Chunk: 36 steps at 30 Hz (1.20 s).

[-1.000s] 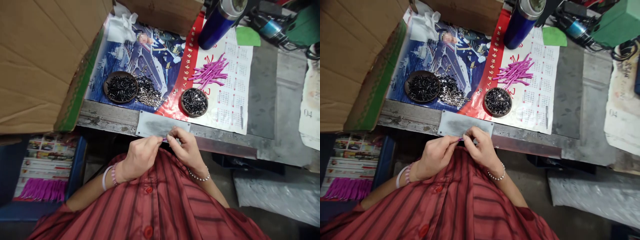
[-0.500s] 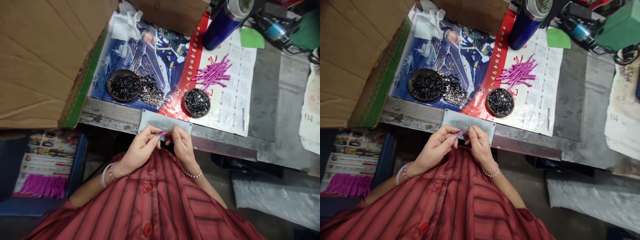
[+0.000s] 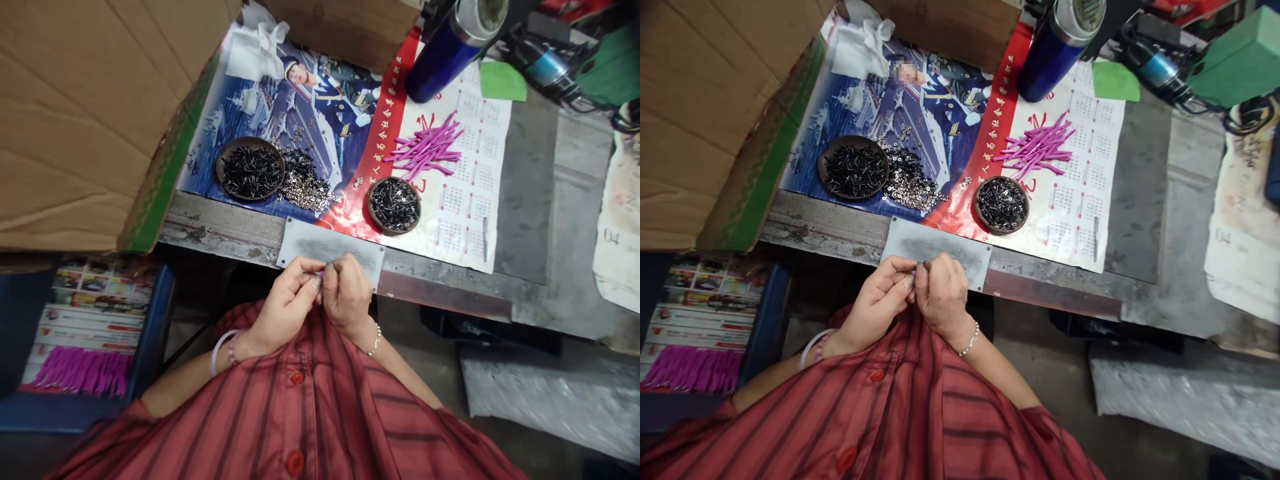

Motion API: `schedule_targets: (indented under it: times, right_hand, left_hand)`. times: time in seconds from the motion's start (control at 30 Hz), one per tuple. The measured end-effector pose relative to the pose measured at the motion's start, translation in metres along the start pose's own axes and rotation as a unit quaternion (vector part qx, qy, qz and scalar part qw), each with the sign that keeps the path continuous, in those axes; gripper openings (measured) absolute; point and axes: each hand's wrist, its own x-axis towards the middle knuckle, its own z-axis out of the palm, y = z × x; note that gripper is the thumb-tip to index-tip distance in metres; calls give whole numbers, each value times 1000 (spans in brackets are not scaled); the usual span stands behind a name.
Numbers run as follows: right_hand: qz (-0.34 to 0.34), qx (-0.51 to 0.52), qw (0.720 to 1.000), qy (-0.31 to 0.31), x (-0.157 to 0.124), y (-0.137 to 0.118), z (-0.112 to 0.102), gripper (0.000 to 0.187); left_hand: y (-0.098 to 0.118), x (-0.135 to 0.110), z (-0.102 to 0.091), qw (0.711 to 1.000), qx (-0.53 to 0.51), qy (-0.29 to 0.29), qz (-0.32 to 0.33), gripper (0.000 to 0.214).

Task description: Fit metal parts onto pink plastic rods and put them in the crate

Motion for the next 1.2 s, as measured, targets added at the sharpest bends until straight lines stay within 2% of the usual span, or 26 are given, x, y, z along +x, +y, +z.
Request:
schedule_targets:
  times: [0.1, 0.17, 0.23, 0.27, 0.33, 0.37, 0.4, 0.43, 0.5, 0.6, 0.7, 0.83, 0.97, 1.2]
  right_hand:
    - [1, -30, 1000, -4, 0, -3, 1, 29]
    - [47, -4, 999, -19, 1, -4, -2, 32]
    - [127, 90, 985, -74, 3, -1, -6, 38]
    - [173, 165, 964, -116, 4, 1, -9, 42]
    - [250, 318, 897, -178, 6, 8, -16, 50]
    - [274, 374, 867, -182, 7, 12, -19, 53]
    - [289, 407, 850, -170, 7, 16, -23, 53]
    - [293, 417, 847, -150, 8, 20, -27, 52]
    - [287, 398, 862, -124, 10, 24, -33, 41]
    - [274, 366, 877, -148, 12, 26, -40, 27]
    - [246, 345, 889, -177, 13, 24, -44, 24]
    - [179, 277, 927, -182, 14, 22, -46, 21]
    - [112, 214, 955, -175, 15, 21, -49, 18]
    - [102, 201, 952, -205, 19, 21, -54, 19]
  left_hand:
    - [-6, -1, 2, 1000, 5, 8, 12, 24]
    - [-9, -1, 3, 999, 22, 10, 30, 20]
    - [-10, -1, 2, 996, 63, 12, 61, 14]
    - [-10, -1, 1, 992, 92, 13, 82, 12]
    - [-7, -1, 0, 978, 164, 9, 127, 12]
    - [-5, -1, -1, 968, 204, 4, 147, 14]
    - [-3, -1, -2, 956, 244, -1, 163, 16]
    - [-2, -2, -3, 943, 284, -3, 174, 18]
    - [0, -3, -6, 917, 351, -4, 191, 20]
    - [0, -4, -10, 884, 415, -7, 214, 20]
    - [0, -4, -11, 850, 464, 0, 249, 17]
    - [0, -3, -9, 816, 498, 0, 292, 14]
    - [0, -3, -8, 817, 503, -12, 282, 15]
    - [-5, -3, -10, 835, 484, -24, 260, 19]
